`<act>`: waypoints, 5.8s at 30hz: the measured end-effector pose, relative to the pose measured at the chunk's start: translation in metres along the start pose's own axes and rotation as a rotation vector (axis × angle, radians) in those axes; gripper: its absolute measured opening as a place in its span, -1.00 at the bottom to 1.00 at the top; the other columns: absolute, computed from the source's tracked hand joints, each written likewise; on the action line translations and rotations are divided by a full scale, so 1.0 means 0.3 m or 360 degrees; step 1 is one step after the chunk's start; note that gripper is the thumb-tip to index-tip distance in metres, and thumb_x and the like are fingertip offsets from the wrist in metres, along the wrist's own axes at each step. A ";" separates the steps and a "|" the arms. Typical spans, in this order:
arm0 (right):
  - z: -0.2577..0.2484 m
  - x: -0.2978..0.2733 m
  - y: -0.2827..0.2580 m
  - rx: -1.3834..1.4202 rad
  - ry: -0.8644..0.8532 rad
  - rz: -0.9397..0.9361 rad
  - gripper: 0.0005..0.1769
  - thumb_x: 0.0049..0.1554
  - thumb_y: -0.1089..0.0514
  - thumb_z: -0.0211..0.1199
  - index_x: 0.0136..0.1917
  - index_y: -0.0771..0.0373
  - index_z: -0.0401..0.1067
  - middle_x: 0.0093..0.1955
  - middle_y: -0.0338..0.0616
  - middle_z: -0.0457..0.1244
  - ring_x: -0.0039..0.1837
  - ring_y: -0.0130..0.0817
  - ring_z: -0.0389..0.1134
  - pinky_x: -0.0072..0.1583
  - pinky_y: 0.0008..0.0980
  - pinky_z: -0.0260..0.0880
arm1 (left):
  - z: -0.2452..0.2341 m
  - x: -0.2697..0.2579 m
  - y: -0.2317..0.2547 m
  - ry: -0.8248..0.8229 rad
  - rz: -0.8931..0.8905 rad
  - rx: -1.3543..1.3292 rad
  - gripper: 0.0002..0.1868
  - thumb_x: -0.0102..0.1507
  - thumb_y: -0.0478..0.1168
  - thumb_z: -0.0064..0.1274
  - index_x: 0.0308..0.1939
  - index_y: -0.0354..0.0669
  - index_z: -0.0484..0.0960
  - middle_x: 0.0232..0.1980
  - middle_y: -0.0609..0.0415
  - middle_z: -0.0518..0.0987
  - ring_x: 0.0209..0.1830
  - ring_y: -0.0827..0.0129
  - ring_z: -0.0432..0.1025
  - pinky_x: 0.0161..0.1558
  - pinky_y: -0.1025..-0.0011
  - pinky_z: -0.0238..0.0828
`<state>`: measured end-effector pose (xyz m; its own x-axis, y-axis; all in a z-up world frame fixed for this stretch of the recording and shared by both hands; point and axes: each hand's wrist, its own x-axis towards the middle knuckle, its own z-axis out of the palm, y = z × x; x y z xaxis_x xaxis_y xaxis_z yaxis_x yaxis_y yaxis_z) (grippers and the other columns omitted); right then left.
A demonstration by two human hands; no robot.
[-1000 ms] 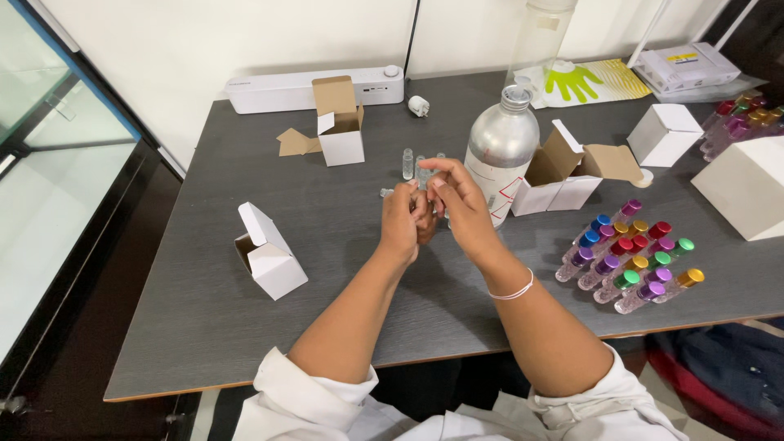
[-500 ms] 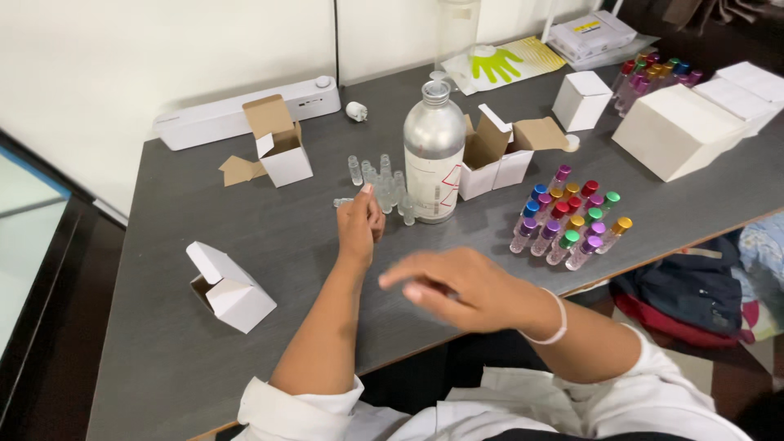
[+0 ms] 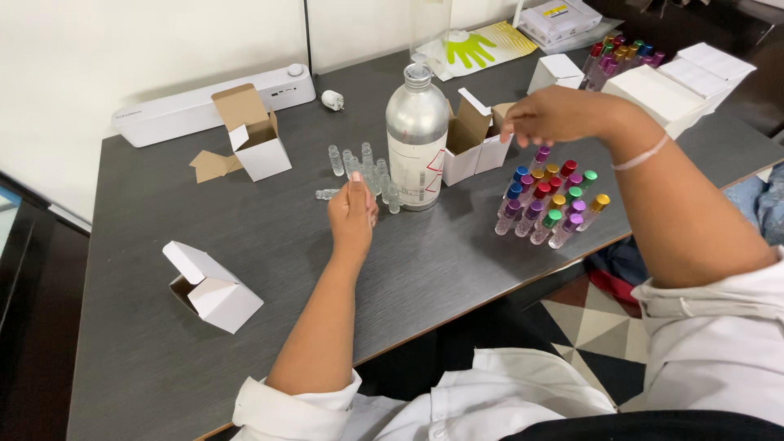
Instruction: The person fills small vials with liquid from a larger metal bottle using a syringe, then places caps on the vials.
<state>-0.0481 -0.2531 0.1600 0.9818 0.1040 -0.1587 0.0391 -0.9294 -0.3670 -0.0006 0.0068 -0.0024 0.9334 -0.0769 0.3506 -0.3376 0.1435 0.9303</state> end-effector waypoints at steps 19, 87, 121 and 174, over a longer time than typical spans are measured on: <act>0.190 0.522 0.284 -0.0368 -0.0167 0.0210 -0.52 -0.10 0.14 0.21 0.08 0.40 0.40 -0.01 0.20 0.31 0.07 0.12 0.31 0.07 -0.06 0.32 | -0.024 0.022 -0.019 -0.0127 -0.0004 -0.0320 -0.27 0.30 0.23 -0.63 -0.85 -0.07 0.16 -0.90 0.15 0.15 -0.94 0.58 0.02 -0.82 0.69 -0.07; 0.458 0.238 -0.263 0.2111 0.1122 -0.1480 -0.67 0.08 0.31 0.15 0.09 0.49 0.21 -0.02 0.08 0.16 0.00 -0.11 0.34 0.07 -0.33 0.42 | -0.058 0.060 0.039 -0.0105 0.0522 -0.0393 -0.63 0.25 -0.27 -0.08 0.12 -0.28 0.29 -0.05 -0.19 0.51 -0.37 0.45 0.43 -0.44 0.66 0.36; 0.480 0.184 -0.310 0.1963 0.1332 -0.1145 -0.79 0.11 0.27 0.16 -0.04 0.22 0.16 -0.04 0.04 0.26 -0.32 -0.56 0.19 -0.31 -0.68 0.22 | -0.017 0.016 0.052 -0.0098 0.0467 -0.0311 -0.82 0.28 -0.16 -0.15 -0.17 -0.19 0.42 -0.59 0.01 0.45 -0.73 0.64 0.13 -0.69 0.72 0.06; 0.524 0.218 -0.290 0.1896 0.1149 -0.0878 -0.78 -0.03 0.23 0.35 -0.19 0.40 0.38 -0.39 -0.04 0.26 -0.45 -0.49 0.26 -0.38 -0.63 0.32 | -0.006 0.012 0.090 -0.0042 0.0320 -0.0565 -0.85 0.27 -0.20 -0.13 -0.29 -0.23 0.43 -0.65 0.16 0.26 -0.66 0.65 0.14 -0.65 0.66 0.24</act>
<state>-0.0166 -0.1098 0.0373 0.7861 -0.1870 0.5891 0.6040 0.0303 -0.7964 -0.0063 0.0121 0.0238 0.8479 -0.0374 0.5288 -0.4458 0.4894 0.7495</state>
